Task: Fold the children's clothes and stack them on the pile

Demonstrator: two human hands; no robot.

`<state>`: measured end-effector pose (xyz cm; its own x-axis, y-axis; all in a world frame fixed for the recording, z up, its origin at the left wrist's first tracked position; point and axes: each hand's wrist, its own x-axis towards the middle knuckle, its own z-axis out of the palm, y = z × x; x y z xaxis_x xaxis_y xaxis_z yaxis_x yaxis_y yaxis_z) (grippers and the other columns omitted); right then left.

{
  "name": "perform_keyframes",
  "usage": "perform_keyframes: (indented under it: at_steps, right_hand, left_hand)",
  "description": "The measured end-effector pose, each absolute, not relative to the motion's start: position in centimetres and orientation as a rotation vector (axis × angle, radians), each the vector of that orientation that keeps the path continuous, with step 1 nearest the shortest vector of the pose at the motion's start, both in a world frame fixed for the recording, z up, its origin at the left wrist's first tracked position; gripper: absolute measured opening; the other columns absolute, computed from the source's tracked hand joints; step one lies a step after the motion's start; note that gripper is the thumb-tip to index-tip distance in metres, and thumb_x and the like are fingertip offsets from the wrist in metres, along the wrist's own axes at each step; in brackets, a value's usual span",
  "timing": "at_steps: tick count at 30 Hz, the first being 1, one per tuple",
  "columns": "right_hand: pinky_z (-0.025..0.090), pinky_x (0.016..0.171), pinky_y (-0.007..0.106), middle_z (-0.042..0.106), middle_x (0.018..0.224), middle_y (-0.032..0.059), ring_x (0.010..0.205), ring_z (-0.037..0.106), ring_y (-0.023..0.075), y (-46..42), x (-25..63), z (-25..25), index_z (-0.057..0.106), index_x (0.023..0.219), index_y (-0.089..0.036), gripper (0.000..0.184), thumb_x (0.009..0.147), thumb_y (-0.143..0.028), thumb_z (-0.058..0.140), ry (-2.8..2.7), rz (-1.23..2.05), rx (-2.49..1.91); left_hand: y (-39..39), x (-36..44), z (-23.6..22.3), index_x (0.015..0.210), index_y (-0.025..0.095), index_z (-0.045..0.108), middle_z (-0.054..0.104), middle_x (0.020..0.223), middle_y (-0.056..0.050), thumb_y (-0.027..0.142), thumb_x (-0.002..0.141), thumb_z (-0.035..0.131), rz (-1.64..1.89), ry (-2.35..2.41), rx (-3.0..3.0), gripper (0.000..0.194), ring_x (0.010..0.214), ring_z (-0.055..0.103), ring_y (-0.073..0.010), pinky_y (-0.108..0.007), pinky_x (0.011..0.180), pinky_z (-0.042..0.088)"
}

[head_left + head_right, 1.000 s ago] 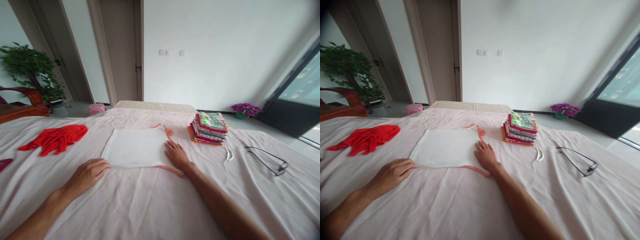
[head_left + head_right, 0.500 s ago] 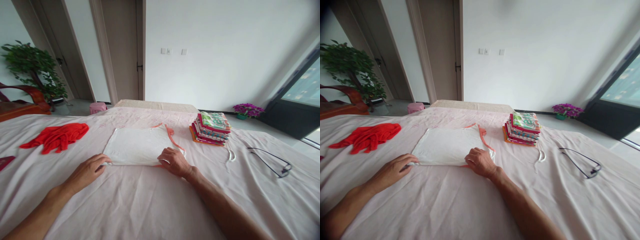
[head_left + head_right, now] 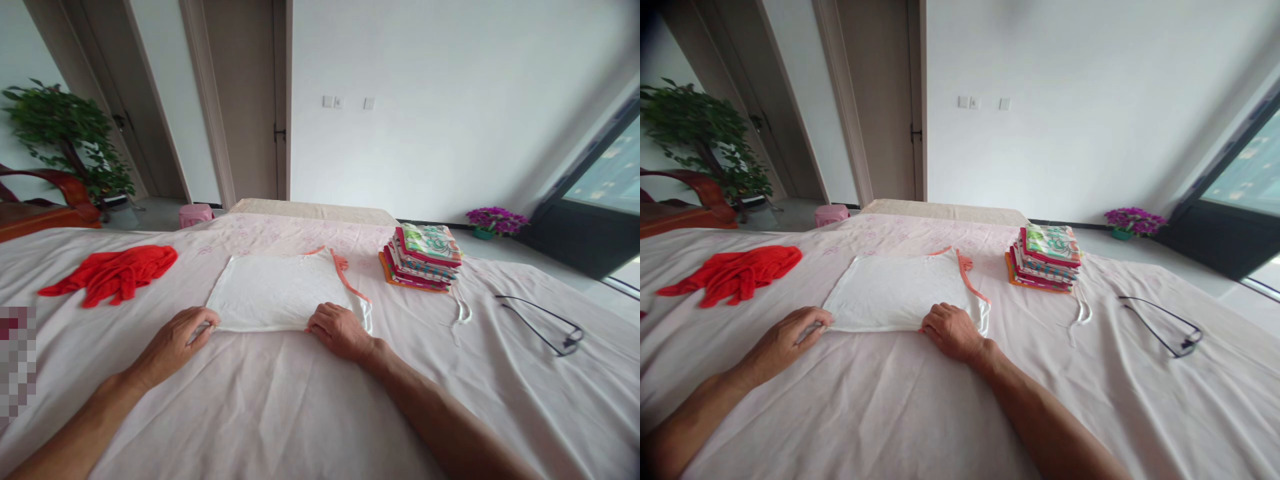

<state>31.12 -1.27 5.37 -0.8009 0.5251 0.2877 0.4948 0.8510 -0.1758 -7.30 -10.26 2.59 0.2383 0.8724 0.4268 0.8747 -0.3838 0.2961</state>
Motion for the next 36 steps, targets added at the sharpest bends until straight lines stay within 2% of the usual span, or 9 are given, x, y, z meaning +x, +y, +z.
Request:
perform_keyframes:
  at_steps: [12,17,19,22,25,27,31,34,36]
  right_hand:
    - [0.042,0.079,0.027,0.064,0.081,0.0023,0.08,0.056,0.0148,-0.7,32.2,6.3,0.063,0.08,-0.019,0.015,0.092,-0.02,0.054,-2.689,0.355,-0.67]
    - [0.041,0.072,0.025,0.067,0.091,0.0057,0.081,0.061,0.0155,2.2,36.0,8.1,0.067,0.089,-0.019,0.022,0.095,-0.027,0.047,-2.391,0.29,-1.339]
    - [0.041,0.072,0.027,0.068,0.102,0.0085,0.086,0.064,0.0187,3.2,37.9,8.8,0.067,0.099,-0.019,0.026,0.094,-0.036,0.049,-2.308,0.247,-1.647]
    - [0.043,0.073,0.031,0.068,0.112,0.0127,0.095,0.065,0.0262,4.0,39.9,9.1,0.065,0.112,-0.02,0.044,0.089,-0.054,0.052,-2.225,0.24,-1.976]
    - [0.044,0.074,0.034,0.07,0.109,0.0132,0.098,0.065,0.0291,4.3,40.5,8.6,0.067,0.111,-0.021,0.051,0.084,-0.063,0.054,-2.238,0.287,-2.088]
    - [0.044,0.073,0.032,0.072,0.1,0.0107,0.093,0.066,0.0273,4.5,40.6,8.1,0.069,0.102,-0.022,0.044,0.081,-0.059,0.059,-2.275,0.338,-2.094]
    - [0.044,0.063,0.027,0.07,0.073,0.0042,0.072,0.067,0.0197,5.4,41.2,7.1,0.068,0.084,-0.02,0.019,0.077,-0.038,0.065,-2.212,0.599,-1.984]
    - [0.045,0.054,0.022,0.065,0.06,0.0009,0.057,0.064,0.0145,6.1,41.7,6.2,0.063,0.077,-0.017,0.006,0.075,-0.022,0.065,-1.98,0.956,-1.821]
    - [0.045,0.049,0.02,0.063,0.056,-0.0005,0.051,0.061,0.0124,6.4,41.9,5.7,0.062,0.075,-0.016,0.003,0.074,-0.017,0.064,-1.839,1.123,-1.733]
  left_hand:
    - [-11.1,-6.0,4.6,0.077,0.022,0.051,0.057,0.078,0.0,0.008,0.076,0.047,-0.505,-1.631,-2.661,0.015,0.077,0.053,-0.018,-0.029,0.072,0.04]
    - [-11.2,-6.2,4.7,0.069,0.022,0.049,0.057,0.077,0.0,0.006,0.074,0.046,-0.48,-1.614,-2.724,0.017,0.077,0.053,-0.0177,-0.028,0.07,0.04]
    - [-11.1,-6.4,4.5,0.066,0.022,0.048,0.057,0.074,0.0,0.006,0.074,0.044,-0.513,-1.66,-2.711,0.018,0.076,0.054,-0.0172,-0.027,0.07,0.04]
    - [-10.4,-6.2,4.2,0.064,0.022,0.047,0.057,0.071,0.002,0.004,0.073,0.039,-0.576,-1.799,-2.657,0.022,0.072,0.055,-0.0153,-0.027,0.068,0.041]
    - [-9.3,-4.5,4.9,0.067,0.022,0.05,0.059,0.072,0.002,0.002,0.072,0.035,-0.61,-1.844,-2.636,0.025,0.07,0.057,-0.0145,-0.027,0.069,0.044]
    - [-8.5,-2.4,5.7,0.071,0.023,0.055,0.063,0.078,0.002,0.002,0.071,0.035,-0.648,-1.783,-2.655,0.029,0.077,0.061,-0.0154,-0.028,0.074,0.047]
    - [-7.1,3.8,7.1,0.087,0.024,0.065,0.071,0.103,-0.001,-0.002,0.067,0.034,-0.772,-1.553,-2.815,0.045,0.102,0.064,-0.0166,-0.032,0.093,0.05]
    - [-6.2,9.4,7.3,0.105,0.024,0.068,0.07,0.118,-0.002,-0.003,0.072,0.036,-0.808,-1.321,-2.975,0.054,0.119,0.059,-0.0168,-0.036,0.105,0.046]
    - [-5.7,13.0,7.3,0.116,0.023,0.065,0.068,0.123,-0.005,0.002,0.081,0.039,-0.767,-1.179,-3.059,0.049,0.125,0.055,-0.0186,-0.038,0.108,0.043]
